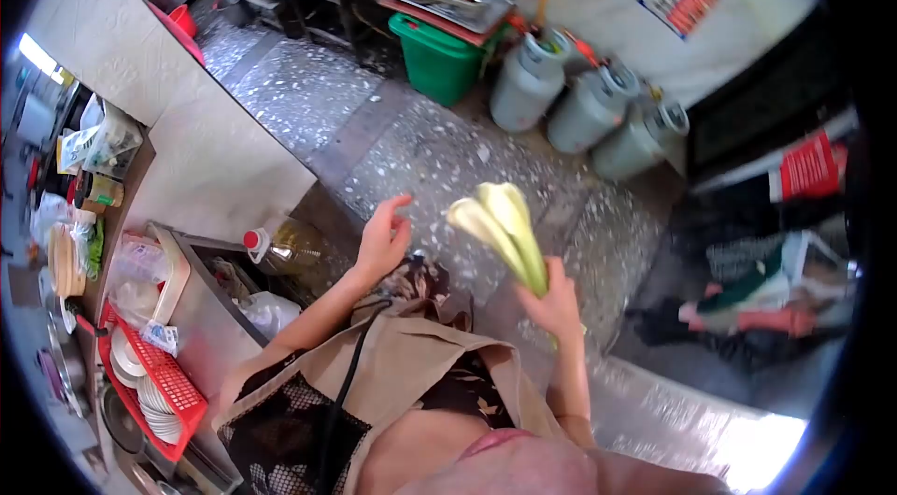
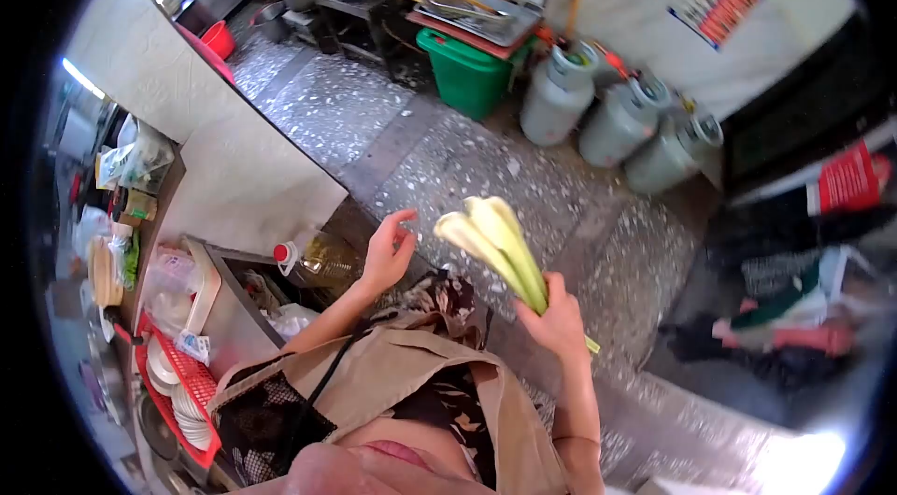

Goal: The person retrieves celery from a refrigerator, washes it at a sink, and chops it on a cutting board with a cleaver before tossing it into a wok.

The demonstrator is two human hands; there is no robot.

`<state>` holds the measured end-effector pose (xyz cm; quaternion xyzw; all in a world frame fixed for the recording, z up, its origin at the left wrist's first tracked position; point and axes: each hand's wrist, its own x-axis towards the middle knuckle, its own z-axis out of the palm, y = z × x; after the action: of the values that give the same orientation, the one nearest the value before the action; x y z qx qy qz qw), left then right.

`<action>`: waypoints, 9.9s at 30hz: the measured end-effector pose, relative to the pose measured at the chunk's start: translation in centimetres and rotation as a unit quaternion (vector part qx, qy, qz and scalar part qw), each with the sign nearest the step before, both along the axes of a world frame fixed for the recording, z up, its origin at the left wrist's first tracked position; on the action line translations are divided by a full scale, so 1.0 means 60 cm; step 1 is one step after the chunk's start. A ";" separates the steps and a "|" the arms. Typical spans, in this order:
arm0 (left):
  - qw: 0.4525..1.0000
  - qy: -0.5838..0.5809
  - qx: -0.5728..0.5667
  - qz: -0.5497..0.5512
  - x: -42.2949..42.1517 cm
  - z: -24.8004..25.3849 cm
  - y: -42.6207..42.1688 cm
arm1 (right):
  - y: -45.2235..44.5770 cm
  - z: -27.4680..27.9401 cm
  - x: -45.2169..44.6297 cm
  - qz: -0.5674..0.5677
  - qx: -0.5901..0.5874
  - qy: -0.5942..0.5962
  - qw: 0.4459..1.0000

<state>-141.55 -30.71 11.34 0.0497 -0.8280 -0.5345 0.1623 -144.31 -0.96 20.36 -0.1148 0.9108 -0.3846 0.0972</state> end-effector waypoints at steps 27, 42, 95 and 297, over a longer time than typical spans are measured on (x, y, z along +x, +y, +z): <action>0.904 -0.090 -0.107 0.404 -0.634 0.008 -0.893 | -1.207 -0.083 -1.079 0.458 -0.017 -0.046 0.888; 0.779 0.018 -0.115 0.616 -0.649 0.009 -1.808 | -2.143 -0.076 -1.147 0.505 0.086 -0.121 0.850; 0.424 -0.325 0.103 0.839 -0.074 -0.270 -4.712 | -5.793 -0.069 -0.701 0.674 -0.062 -0.435 0.593; 0.868 -0.213 0.000 0.448 -0.263 -0.243 -6.804 | -7.032 -0.293 -0.503 0.519 0.152 -0.352 0.764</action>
<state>-157.35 -438.96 -3.25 0.5283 -0.7311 -0.3804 0.2040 -174.48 -422.89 2.77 -0.4101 0.6609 -0.1452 0.6115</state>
